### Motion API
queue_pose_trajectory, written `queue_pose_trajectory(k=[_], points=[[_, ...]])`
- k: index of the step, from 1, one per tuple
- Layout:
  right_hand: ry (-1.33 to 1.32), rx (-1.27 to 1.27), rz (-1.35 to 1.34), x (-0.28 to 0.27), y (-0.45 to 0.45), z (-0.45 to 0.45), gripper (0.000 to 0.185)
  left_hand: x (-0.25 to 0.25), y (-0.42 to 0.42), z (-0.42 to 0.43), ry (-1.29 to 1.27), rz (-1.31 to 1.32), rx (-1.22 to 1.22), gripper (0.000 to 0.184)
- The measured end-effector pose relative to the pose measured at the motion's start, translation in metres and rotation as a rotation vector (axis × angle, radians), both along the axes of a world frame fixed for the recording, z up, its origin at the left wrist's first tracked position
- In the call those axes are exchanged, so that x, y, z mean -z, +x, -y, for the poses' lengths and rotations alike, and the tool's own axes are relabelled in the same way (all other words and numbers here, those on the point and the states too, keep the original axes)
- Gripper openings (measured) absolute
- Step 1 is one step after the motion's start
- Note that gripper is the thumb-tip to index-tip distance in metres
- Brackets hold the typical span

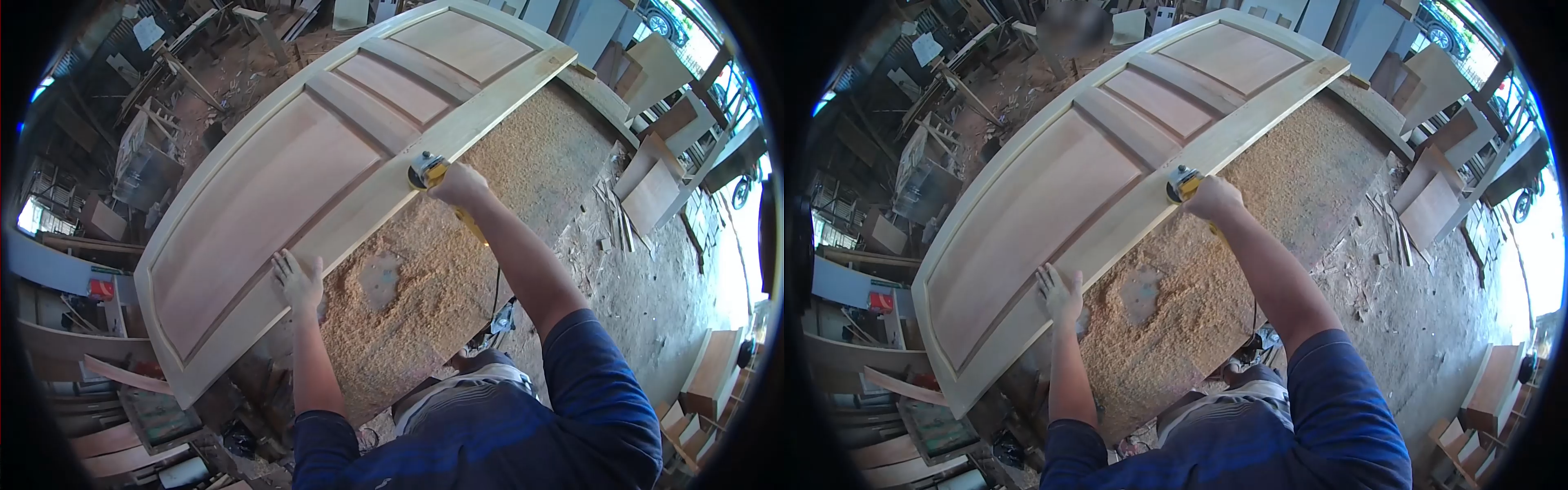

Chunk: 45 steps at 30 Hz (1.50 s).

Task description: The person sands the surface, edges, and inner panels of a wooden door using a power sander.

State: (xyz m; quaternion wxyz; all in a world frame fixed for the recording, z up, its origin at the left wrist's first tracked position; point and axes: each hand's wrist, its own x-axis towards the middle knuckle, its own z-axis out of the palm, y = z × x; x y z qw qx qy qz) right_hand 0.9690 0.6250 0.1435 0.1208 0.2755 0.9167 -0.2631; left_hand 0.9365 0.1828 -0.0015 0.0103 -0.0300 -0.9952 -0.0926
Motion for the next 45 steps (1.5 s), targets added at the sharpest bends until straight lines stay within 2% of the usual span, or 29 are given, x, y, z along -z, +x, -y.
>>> queue_pose_trajectory(k=[8, 11, 14, 17, 20, 21, 24, 25, 26, 28, 31, 34, 37, 40, 41, 45], points=[[0.003, 0.071, -0.028, 0.014, -0.029, -0.101, 0.061, -0.006, -0.001, -0.001, -0.046, 0.026, -0.004, 0.108], [-0.037, 0.151, -0.084, 0.019, -0.035, -0.128, 0.06, -0.007, -0.001, -0.002, -0.049, -0.002, 0.003, 0.104], [-0.044, 0.19, -0.16, 0.033, -0.044, -0.152, 0.05, -0.006, -0.002, 0.0, -0.045, 0.009, -0.001, 0.1], [-0.101, 0.204, -0.198, 0.046, -0.05, -0.152, 0.051, -0.009, -0.002, -0.001, -0.013, 0.026, -0.01, 0.094], [-0.097, 0.132, -0.173, 0.057, -0.05, -0.123, 0.059, 0.002, -0.007, 0.006, -0.028, 0.024, -0.008, 0.09], [-0.027, 0.127, -0.126, 0.028, -0.035, -0.089, 0.056, 0.0, -0.005, 0.005, -0.018, 0.032, -0.01, 0.086], [-0.225, 0.094, -0.078, 0.028, -0.019, -0.021, 0.049, 0.005, -0.005, 0.016, 0.107, 0.043, 0.047, 0.085], [-0.197, 0.048, -0.045, 0.012, -0.011, 0.011, 0.047, 0.013, -0.003, 0.02, 0.223, -0.109, 0.094, 0.075], [-0.172, 0.006, -0.015, -0.004, -0.002, 0.045, 0.044, 0.013, 0.003, 0.025, 0.366, -0.12, 0.116, 0.067], [-0.227, -0.09, -0.092, 0.011, 0.006, 0.095, 0.045, 0.007, 0.014, 0.032, 0.65, -0.15, 0.176, 0.054], [-0.14, -0.213, 0.027, 0.024, 0.0, 0.173, 0.045, -0.033, 0.064, 0.018, 0.91, 0.018, -0.152, 0.034], [-0.091, -0.376, 0.082, 0.016, -0.006, 0.245, 0.054, -0.008, 0.085, 0.03, 0.875, -0.238, -0.168, 0.032], [-0.134, -0.462, 0.021, 0.025, -0.017, 0.304, 0.057, -0.004, 0.088, 0.046, 0.772, -0.383, -0.295, 0.036], [-0.103, -0.468, -0.035, 0.024, -0.027, 0.331, 0.059, -0.004, 0.075, 0.072, 0.325, -0.627, -0.114, 0.047], [-0.101, -0.474, -0.048, 0.019, -0.027, 0.335, 0.059, 0.002, 0.072, 0.081, 0.326, -0.454, -0.106, 0.059], [-0.111, -0.438, -0.053, 0.012, -0.024, 0.312, 0.061, -0.005, 0.068, 0.076, 0.171, -0.205, -0.07, 0.072]])
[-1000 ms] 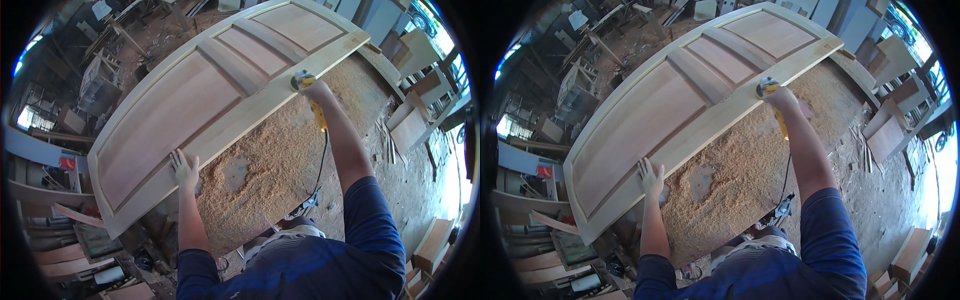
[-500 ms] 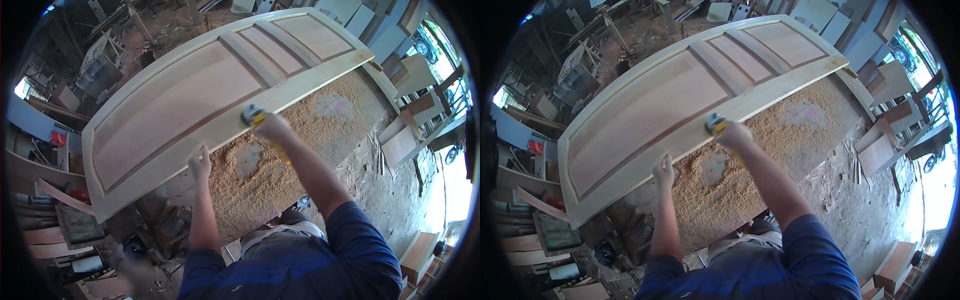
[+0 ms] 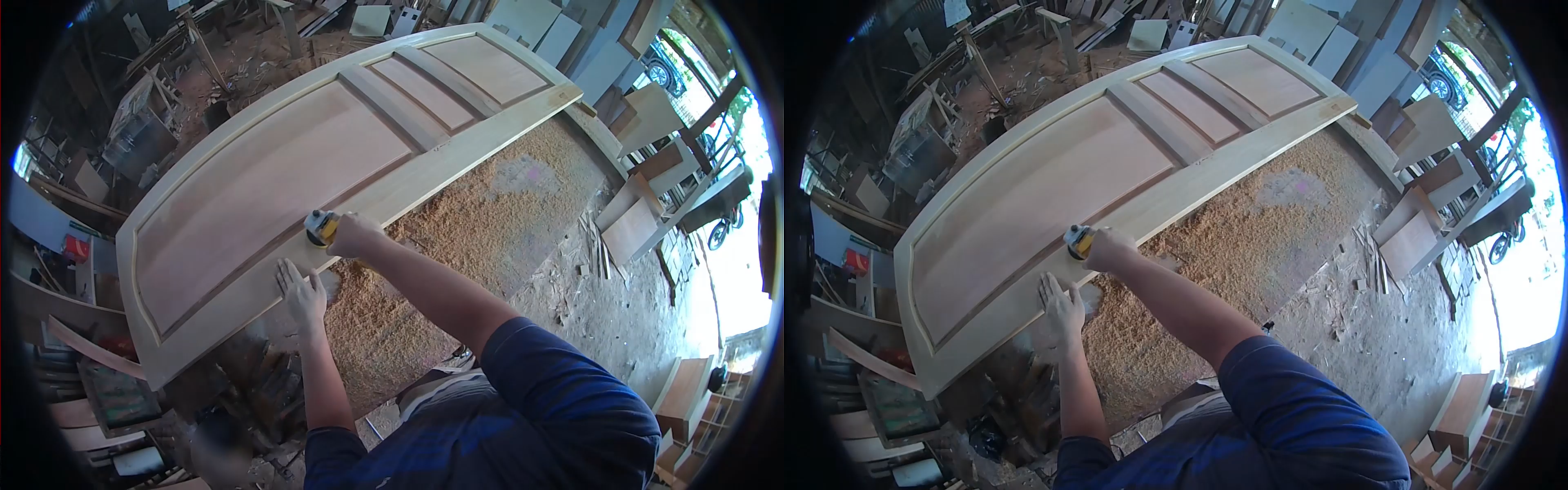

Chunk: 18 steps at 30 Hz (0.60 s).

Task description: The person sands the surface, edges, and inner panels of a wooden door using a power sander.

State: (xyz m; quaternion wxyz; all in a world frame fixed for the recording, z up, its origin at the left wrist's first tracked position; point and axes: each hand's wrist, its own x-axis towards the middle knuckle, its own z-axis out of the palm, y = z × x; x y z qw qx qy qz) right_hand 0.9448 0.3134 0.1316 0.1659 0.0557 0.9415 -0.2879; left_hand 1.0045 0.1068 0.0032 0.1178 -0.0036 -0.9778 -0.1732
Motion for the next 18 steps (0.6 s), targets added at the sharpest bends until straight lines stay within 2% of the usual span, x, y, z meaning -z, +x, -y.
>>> queue_pose_trajectory(k=[5, 18], points=[[0.05, 0.143, -0.018, 0.005, -0.007, -0.081, 0.058, -0.001, -0.014, -0.037, -0.12, 0.091, 0.032, 0.087], [0.074, 0.495, -0.084, 0.023, -0.031, -0.382, 0.056, -0.008, -0.056, -0.214, -0.1, 0.097, 0.232, 0.097]])
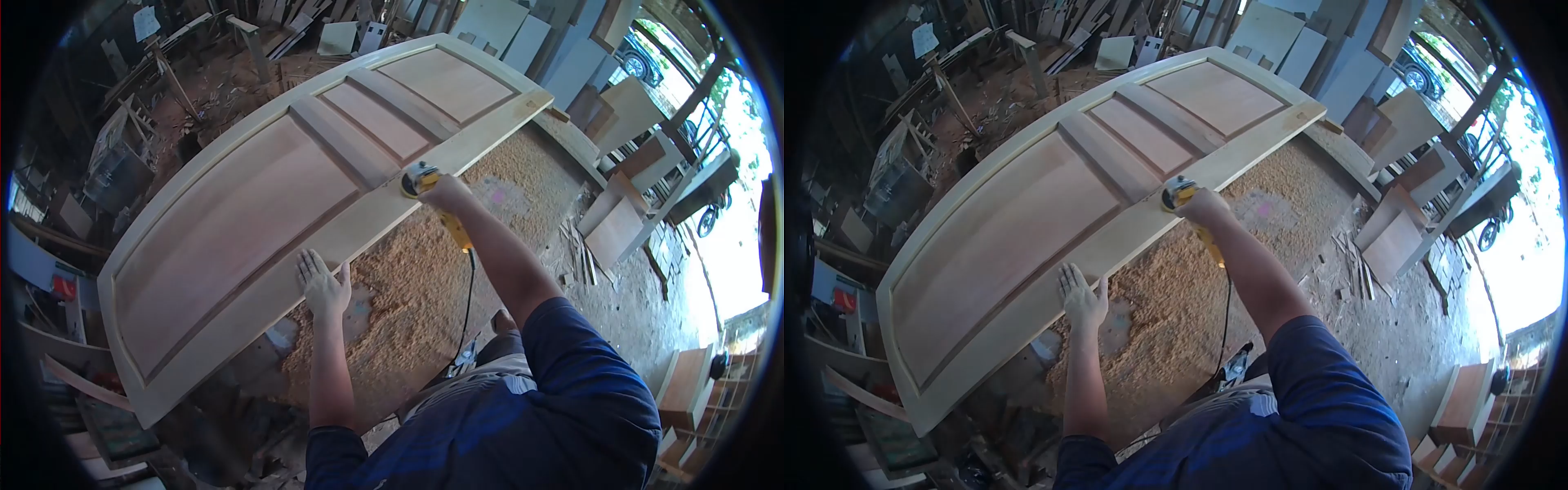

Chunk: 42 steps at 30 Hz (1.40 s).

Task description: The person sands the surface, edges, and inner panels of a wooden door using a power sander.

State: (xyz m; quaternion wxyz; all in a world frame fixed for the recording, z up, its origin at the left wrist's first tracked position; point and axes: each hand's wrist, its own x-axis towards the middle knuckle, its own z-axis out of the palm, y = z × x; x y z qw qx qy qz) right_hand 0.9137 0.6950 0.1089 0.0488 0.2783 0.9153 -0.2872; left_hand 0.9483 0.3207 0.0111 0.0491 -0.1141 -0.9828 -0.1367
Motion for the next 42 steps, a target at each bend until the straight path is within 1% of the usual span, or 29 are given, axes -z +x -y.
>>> queue_pose_trajectory(k=[2, 5, 8, 9, 10, 12, 14, 15, 16, 18, 20, 21, 24, 27, 28, 29, 32, 34, 39, 40, 42], points=[[0.031, 0.041, -0.009, 0.008, -0.008, -0.05, 0.056, 0.001, -0.005, -0.038, 0.016, 0.005, 0.002, 0.098], [-0.016, -0.01, 0.089, 0.005, -0.019, -0.132, 0.061, -0.01, -0.011, -0.112, -0.027, 0.005, -0.036, 0.092], [0.018, -0.054, 0.111, -0.006, -0.025, -0.198, 0.06, -0.038, -0.017, -0.219, 0.253, 0.094, -0.003, 0.077], [0.037, -0.063, 0.111, -0.015, -0.026, -0.22, 0.059, -0.049, -0.021, -0.266, 0.387, 0.113, 0.042, 0.069], [0.002, -0.066, 0.113, -0.023, -0.026, -0.241, 0.059, -0.059, -0.021, -0.314, 0.52, 0.138, 0.079, 0.062], [-0.067, -0.071, 0.125, -0.032, -0.026, -0.283, 0.059, -0.077, -0.027, -0.408, 0.594, 0.343, 0.082, 0.057], [0.029, -0.086, 0.138, -0.034, -0.033, -0.325, 0.061, -0.041, -0.049, -0.495, 0.908, 0.561, 0.152, 0.071], [0.074, -0.097, 0.138, -0.032, -0.039, -0.343, 0.061, -0.043, -0.054, -0.535, 1.09, 0.718, 0.077, 0.077], [0.055, -0.101, 0.125, -0.027, -0.045, -0.363, 0.062, -0.044, -0.058, -0.57, 1.271, 0.874, -0.003, 0.082], [0.017, -0.103, 0.099, -0.012, -0.054, -0.406, 0.062, -0.06, -0.073, -0.619, 1.367, 0.95, -0.11, 0.09], [-0.028, -0.079, 0.062, 0.007, -0.06, -0.439, 0.061, -0.06, -0.089, -0.656, 1.308, 0.982, -0.092, 0.092], [-0.046, -0.061, 0.041, 0.009, -0.062, -0.449, 0.06, -0.062, -0.097, -0.669, 1.28, 0.999, -0.074, 0.092], [-0.001, -0.112, 0.085, 0.013, -0.062, -0.453, 0.056, -0.066, -0.106, -0.683, 1.234, 1.053, -0.041, 0.091], [0.042, -0.148, 0.101, 0.006, -0.051, -0.424, 0.054, -0.077, -0.093, -0.661, 1.258, 0.947, -0.076, 0.09], [0.054, -0.153, 0.111, 0.006, -0.044, -0.41, 0.053, -0.075, -0.09, -0.647, 1.272, 0.999, -0.072, 0.081], [0.037, -0.153, 0.109, 0.008, -0.037, -0.393, 0.051, -0.074, -0.083, -0.632, 1.303, 1.011, -0.092, 0.08], [-0.003, -0.155, 0.1, 0.001, -0.026, -0.334, 0.046, -0.07, -0.069, -0.58, 1.385, 1.009, -0.123, 0.078], [-0.038, -0.163, 0.122, -0.018, -0.015, -0.285, 0.047, -0.066, -0.06, -0.537, 1.41, 0.981, -0.132, 0.078], [-0.051, -0.302, 0.086, -0.029, 0.01, -0.162, 0.044, -0.066, -0.022, -0.419, 1.541, 0.875, -0.282, 0.079], [-0.047, -0.326, 0.07, -0.03, 0.013, -0.136, 0.044, -0.065, -0.016, -0.393, 1.564, 0.84, -0.312, 0.079], [-0.081, -0.426, 0.035, 0.001, 0.009, -0.091, 0.045, -0.064, -0.008, -0.34, 1.583, 0.802, -0.392, 0.079]])
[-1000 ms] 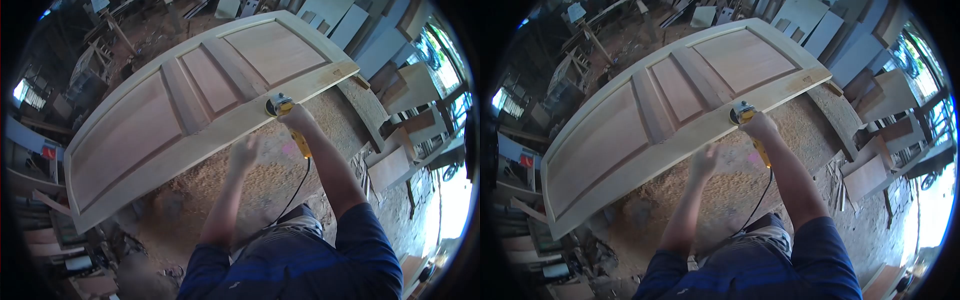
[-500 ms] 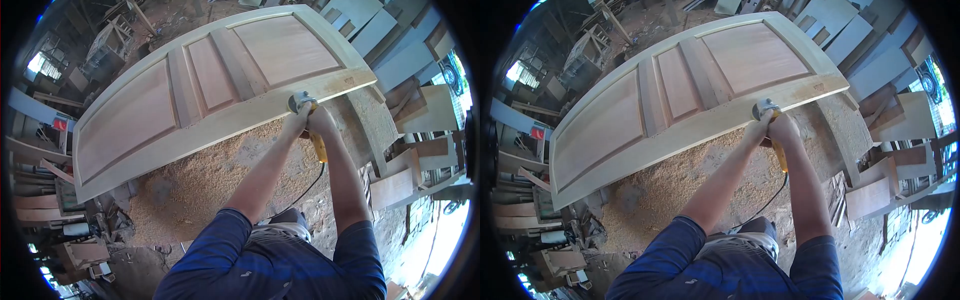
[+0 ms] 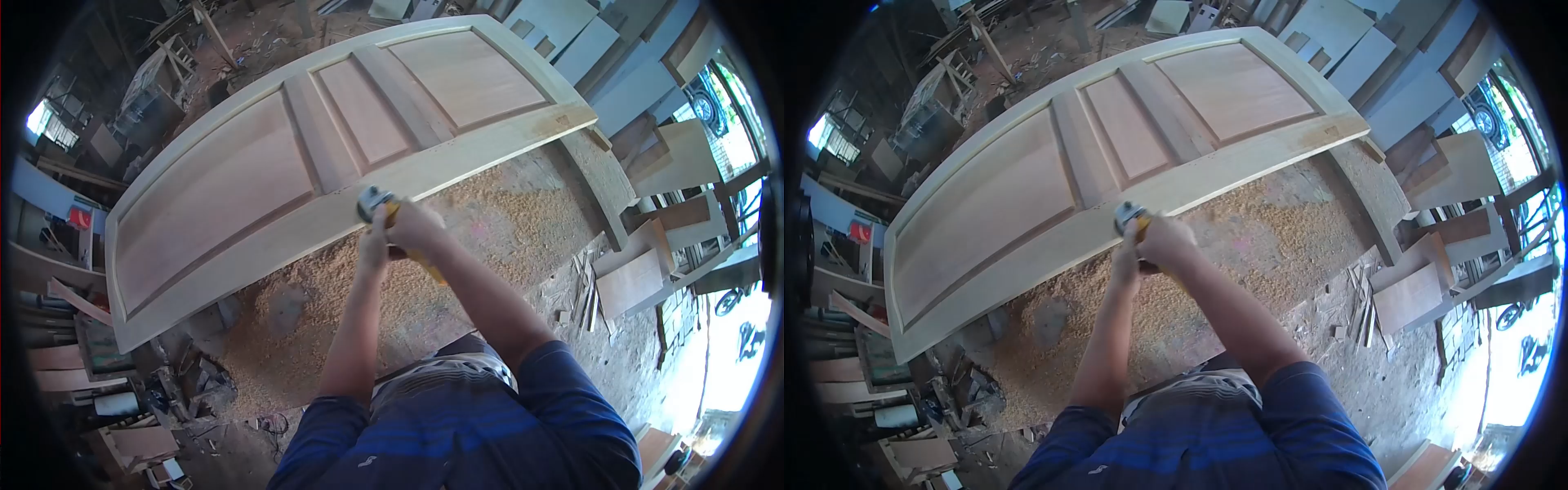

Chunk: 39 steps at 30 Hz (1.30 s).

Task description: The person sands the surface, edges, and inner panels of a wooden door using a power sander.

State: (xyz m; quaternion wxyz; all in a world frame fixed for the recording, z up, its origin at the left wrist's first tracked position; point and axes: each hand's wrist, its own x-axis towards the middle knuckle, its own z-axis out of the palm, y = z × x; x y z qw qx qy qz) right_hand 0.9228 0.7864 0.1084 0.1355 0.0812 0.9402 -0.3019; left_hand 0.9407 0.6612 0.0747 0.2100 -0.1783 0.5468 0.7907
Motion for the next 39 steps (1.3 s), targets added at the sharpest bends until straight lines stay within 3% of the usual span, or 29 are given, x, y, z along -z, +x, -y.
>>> queue_pose_trajectory(k=[3, 6, 8, 11, 16, 28, 37, 39], points=[[-0.098, -0.239, 0.1, -0.035, -0.001, 0.069, 0.06, 0.013, 0.002, 0.086, -0.108, 0.01, -0.076, 0.079], [-0.296, -0.351, 0.102, -0.029, -0.011, 0.126, 0.071, 0.012, -0.003, 0.148, -0.096, -0.054, -0.17, 0.08], [-0.235, -0.368, 0.08, -0.014, -0.022, 0.156, 0.074, -0.003, -0.008, 0.172, -0.085, -0.085, -0.241, 0.08], [-0.176, -0.337, 0.055, -0.005, -0.027, 0.174, 0.075, 0.021, -0.027, 0.204, -0.11, -0.046, -0.226, 0.079], [-0.116, -0.203, 0.081, -0.021, -0.025, 0.126, 0.077, 0.019, -0.04, 0.147, -0.006, -0.067, -0.109, 0.073], [0.039, 0.075, 0.089, -0.031, -0.051, -0.092, 0.074, 0.032, -0.114, -0.092, 0.051, -0.113, 0.067, 0.071], [0.081, 0.229, 0.135, -0.039, -0.072, -0.202, 0.077, 0.024, -0.143, -0.214, -0.013, -0.038, 0.207, 0.082], [0.112, 0.242, 0.073, -0.032, -0.075, -0.222, 0.071, 0.024, -0.149, -0.236, 0.003, -0.051, 0.232, 0.082]])
